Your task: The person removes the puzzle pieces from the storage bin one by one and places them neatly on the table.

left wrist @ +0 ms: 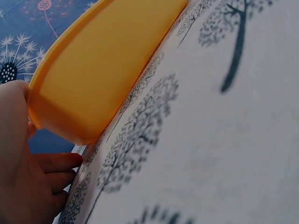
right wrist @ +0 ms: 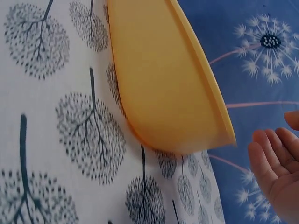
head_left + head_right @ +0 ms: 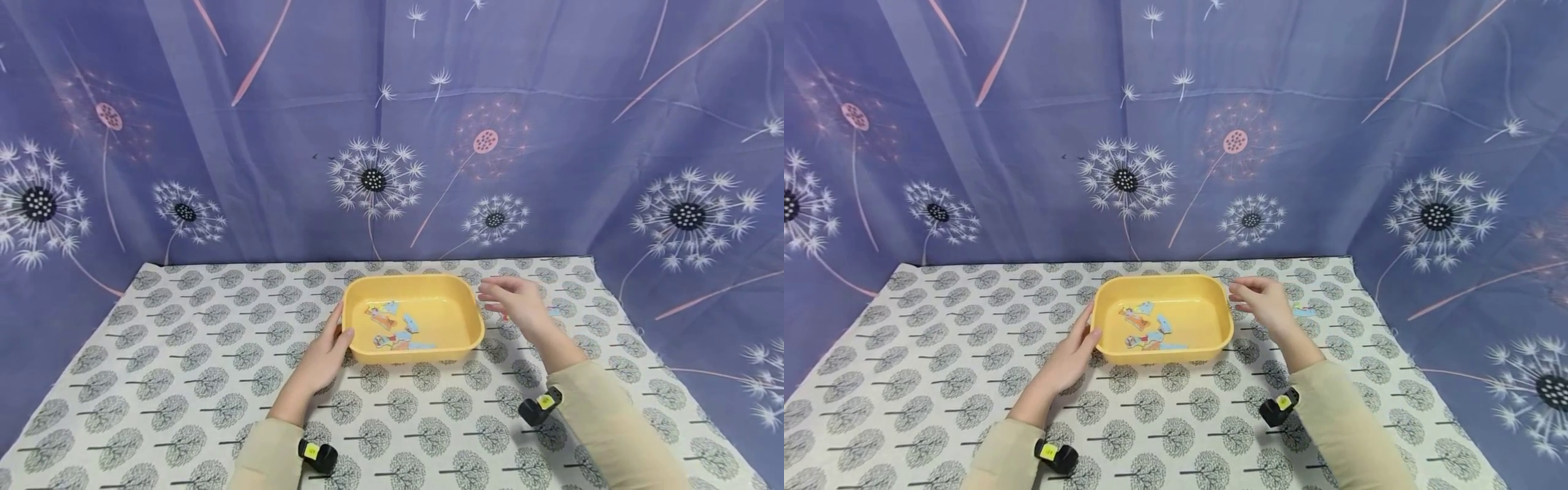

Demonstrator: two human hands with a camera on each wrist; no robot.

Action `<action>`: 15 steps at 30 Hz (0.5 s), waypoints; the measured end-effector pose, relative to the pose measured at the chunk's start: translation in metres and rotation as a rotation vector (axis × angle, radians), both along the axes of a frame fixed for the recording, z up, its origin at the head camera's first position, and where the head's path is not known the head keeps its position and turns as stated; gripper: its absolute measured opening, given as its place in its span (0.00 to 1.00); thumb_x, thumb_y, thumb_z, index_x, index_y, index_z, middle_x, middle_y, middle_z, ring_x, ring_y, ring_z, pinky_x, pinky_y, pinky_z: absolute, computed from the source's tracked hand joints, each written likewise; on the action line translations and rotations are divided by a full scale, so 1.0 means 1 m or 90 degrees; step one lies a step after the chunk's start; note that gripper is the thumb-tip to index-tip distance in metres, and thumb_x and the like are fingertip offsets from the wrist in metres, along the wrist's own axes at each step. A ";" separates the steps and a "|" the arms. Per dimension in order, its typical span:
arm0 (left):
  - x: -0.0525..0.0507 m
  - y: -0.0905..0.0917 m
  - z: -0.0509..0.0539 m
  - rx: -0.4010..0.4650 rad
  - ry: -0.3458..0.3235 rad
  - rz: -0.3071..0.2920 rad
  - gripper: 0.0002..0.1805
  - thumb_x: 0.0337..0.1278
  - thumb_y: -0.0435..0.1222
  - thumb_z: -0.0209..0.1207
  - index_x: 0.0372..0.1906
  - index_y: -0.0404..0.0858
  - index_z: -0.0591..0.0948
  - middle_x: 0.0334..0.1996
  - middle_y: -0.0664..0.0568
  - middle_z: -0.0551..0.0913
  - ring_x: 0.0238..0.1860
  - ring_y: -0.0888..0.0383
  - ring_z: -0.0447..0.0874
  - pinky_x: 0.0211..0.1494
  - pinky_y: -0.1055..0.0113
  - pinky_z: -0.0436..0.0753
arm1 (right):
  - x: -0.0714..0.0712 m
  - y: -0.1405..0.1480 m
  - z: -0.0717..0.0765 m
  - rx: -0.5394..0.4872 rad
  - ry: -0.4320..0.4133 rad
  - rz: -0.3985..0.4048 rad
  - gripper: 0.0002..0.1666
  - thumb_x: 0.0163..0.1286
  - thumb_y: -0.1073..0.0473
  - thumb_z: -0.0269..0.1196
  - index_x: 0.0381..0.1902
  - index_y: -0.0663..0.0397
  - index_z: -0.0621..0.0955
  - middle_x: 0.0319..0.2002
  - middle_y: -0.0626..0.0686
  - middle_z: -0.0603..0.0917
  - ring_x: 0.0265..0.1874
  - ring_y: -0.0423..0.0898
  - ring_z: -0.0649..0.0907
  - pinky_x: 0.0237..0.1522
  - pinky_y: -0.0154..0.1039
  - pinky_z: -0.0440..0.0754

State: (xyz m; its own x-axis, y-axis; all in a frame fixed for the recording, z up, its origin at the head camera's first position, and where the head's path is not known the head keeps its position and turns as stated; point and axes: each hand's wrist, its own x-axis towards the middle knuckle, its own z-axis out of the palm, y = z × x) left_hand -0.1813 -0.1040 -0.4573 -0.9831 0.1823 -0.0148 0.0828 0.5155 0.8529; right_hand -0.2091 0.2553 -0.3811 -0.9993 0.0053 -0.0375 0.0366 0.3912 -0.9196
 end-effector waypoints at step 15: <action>0.000 0.000 0.000 -0.011 -0.003 -0.004 0.34 0.71 0.52 0.41 0.75 0.59 0.42 0.67 0.47 0.69 0.65 0.43 0.70 0.68 0.38 0.63 | -0.010 -0.034 -0.006 -0.053 0.017 0.047 0.28 0.67 0.56 0.60 0.57 0.73 0.73 0.56 0.71 0.76 0.43 0.47 0.86 0.45 0.38 0.85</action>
State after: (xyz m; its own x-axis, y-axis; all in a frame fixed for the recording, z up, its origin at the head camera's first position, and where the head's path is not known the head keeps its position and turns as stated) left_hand -0.1818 -0.1039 -0.4572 -0.9819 0.1880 -0.0229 0.0817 0.5293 0.8445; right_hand -0.2189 0.2209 -0.3869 -0.9975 -0.0707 -0.0085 -0.0142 0.3141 -0.9493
